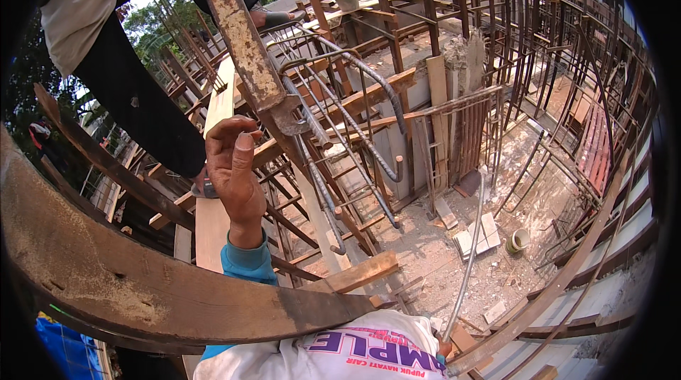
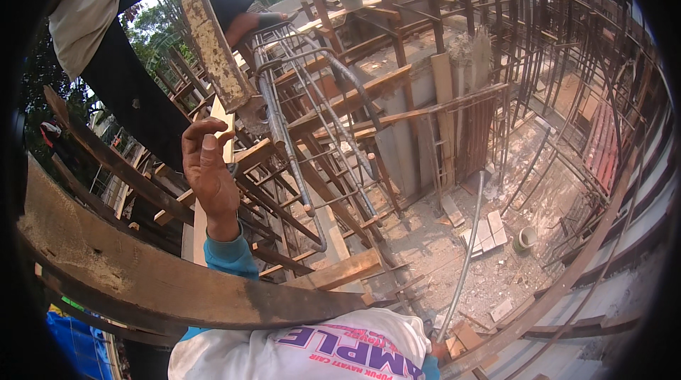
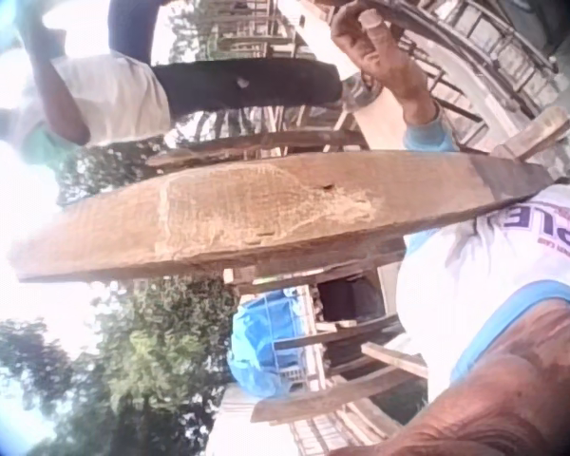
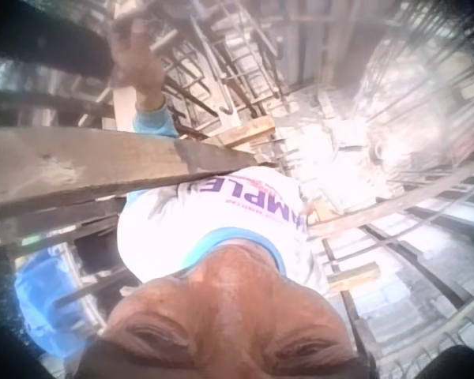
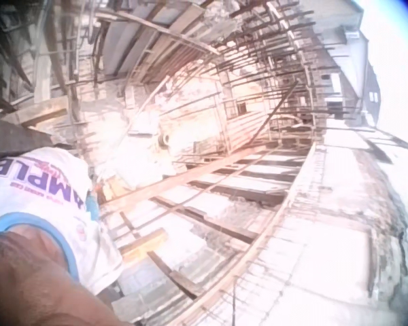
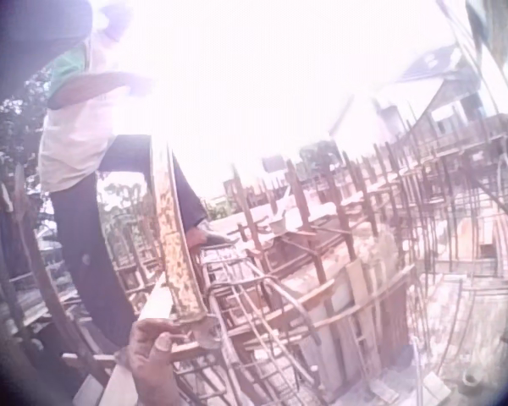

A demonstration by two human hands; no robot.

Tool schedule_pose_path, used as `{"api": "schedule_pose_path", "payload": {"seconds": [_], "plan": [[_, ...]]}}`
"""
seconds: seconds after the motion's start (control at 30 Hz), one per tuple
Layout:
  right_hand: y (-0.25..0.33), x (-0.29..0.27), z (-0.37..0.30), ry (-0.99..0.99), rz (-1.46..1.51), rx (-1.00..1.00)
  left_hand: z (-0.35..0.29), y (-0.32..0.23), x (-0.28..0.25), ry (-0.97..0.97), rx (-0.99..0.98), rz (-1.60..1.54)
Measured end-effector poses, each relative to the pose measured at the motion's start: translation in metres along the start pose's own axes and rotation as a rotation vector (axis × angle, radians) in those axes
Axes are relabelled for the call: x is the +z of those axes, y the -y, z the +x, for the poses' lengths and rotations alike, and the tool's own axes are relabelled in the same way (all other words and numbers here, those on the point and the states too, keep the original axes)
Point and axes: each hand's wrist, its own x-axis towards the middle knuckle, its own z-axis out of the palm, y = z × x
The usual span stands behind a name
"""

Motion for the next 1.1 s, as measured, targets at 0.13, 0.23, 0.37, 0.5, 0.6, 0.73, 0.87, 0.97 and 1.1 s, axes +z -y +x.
{"api": "schedule_pose_path", "payload": {"seconds": [0.13,0.23,0.37,0.5,0.6,0.73,0.87,0.97,1.1], "plan": [[0.062,-0.025,0.025,-0.137,0.480,-0.121,0.003,0.004,0.004,0.026,-0.107,-0.010],[0.137,-0.074,0.013,-0.137,0.544,-0.213,-0.001,0.010,0.008,0.156,-0.229,-0.027],[0.201,-0.128,0.009,-0.130,0.591,-0.305,0.007,0.008,0.026,0.237,-0.262,-0.105],[0.247,-0.160,0.006,-0.279,0.716,-0.476,0.022,0.051,0.018,0.203,-0.028,0.085],[0.267,-0.178,0.002,-0.373,0.781,-0.566,0.022,0.055,0.018,0.227,-0.046,0.031],[0.248,-0.175,0.028,-0.255,0.725,-0.492,0.015,0.043,0.035,0.201,-0.055,0.041],[0.252,-0.169,0.016,-0.294,0.805,-0.549,0.012,0.056,0.031,0.181,-0.059,0.054],[0.259,-0.175,0.010,-0.281,0.792,-0.580,0.013,0.070,0.026,0.156,0.011,0.143],[0.275,-0.200,0.022,-0.361,0.741,-0.642,0.008,0.058,0.037,0.126,-0.013,0.038]]}}
